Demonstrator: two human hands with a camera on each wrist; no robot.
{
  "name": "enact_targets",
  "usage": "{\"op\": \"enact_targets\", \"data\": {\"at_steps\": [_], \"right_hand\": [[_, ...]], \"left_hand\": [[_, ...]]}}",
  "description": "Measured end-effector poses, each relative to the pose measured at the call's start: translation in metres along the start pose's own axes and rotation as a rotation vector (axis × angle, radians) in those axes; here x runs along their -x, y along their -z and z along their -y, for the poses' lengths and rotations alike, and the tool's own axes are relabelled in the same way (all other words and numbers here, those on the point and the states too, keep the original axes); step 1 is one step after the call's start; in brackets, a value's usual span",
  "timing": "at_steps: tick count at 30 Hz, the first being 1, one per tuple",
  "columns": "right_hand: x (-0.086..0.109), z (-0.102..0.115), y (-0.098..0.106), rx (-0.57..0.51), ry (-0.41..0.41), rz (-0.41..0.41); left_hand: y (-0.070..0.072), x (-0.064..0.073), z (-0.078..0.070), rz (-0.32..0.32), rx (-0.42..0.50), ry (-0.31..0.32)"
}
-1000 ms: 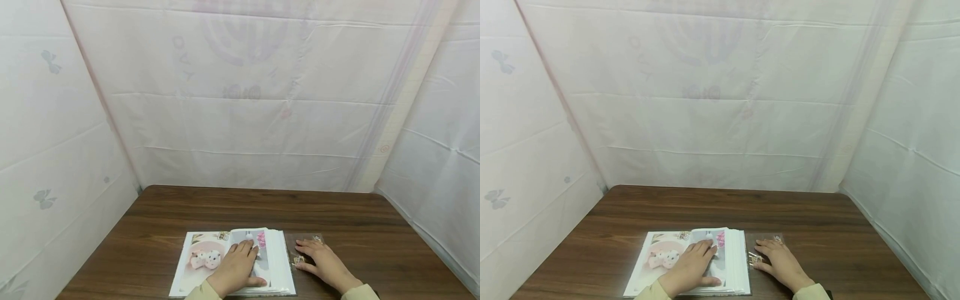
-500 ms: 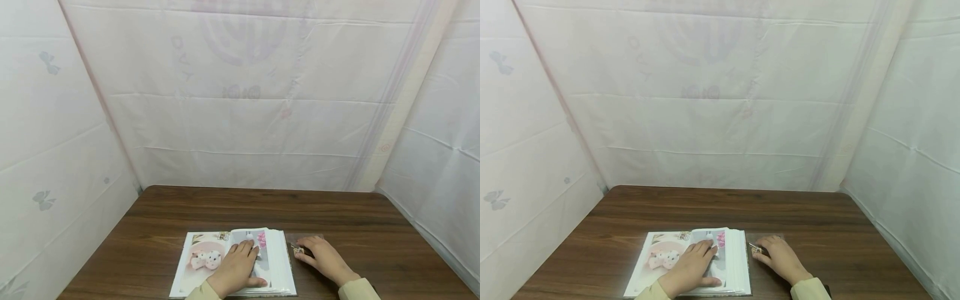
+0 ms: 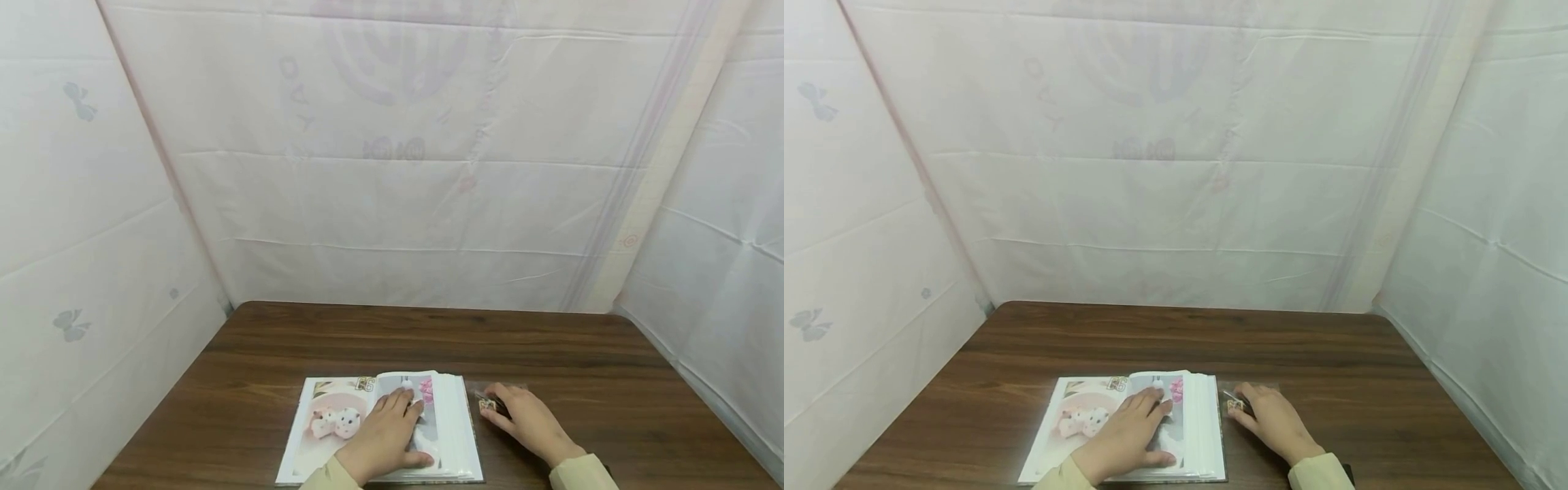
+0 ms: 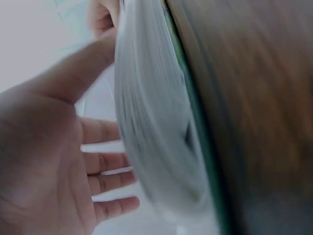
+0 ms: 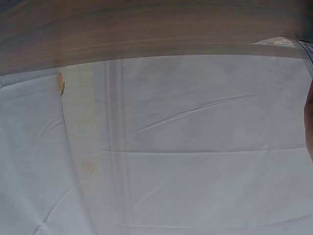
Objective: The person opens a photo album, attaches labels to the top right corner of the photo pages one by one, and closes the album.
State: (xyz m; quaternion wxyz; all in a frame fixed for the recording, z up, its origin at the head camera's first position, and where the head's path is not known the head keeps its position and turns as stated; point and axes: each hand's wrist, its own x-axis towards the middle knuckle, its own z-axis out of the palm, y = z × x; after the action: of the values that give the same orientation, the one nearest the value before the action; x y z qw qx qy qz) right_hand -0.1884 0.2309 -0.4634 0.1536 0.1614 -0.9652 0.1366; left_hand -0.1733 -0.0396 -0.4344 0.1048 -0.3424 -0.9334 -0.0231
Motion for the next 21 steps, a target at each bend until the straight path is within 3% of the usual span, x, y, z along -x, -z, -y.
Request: {"op": "enact_targets", "data": {"at_steps": [7,15,18,21], "right_hand": [[0.001,-0.001,-0.002,0.019,0.034,-0.035],[0.000,0.000,-0.001,0.041,0.065,-0.097],[0.000,0.003,0.000,0.051,0.122,-0.152],[-0.001,0.005,0.000,0.064,0.203,-0.218]], "left_hand": [[0.010,-0.011,-0.008,-0.060,0.017,-0.042],[0.013,-0.039,-0.018,-0.292,-0.050,-0.148],[0.011,-0.047,-0.022,-0.358,-0.078,-0.150],[0.005,-0.053,-0.025,-0.383,-0.106,-0.130]]}}
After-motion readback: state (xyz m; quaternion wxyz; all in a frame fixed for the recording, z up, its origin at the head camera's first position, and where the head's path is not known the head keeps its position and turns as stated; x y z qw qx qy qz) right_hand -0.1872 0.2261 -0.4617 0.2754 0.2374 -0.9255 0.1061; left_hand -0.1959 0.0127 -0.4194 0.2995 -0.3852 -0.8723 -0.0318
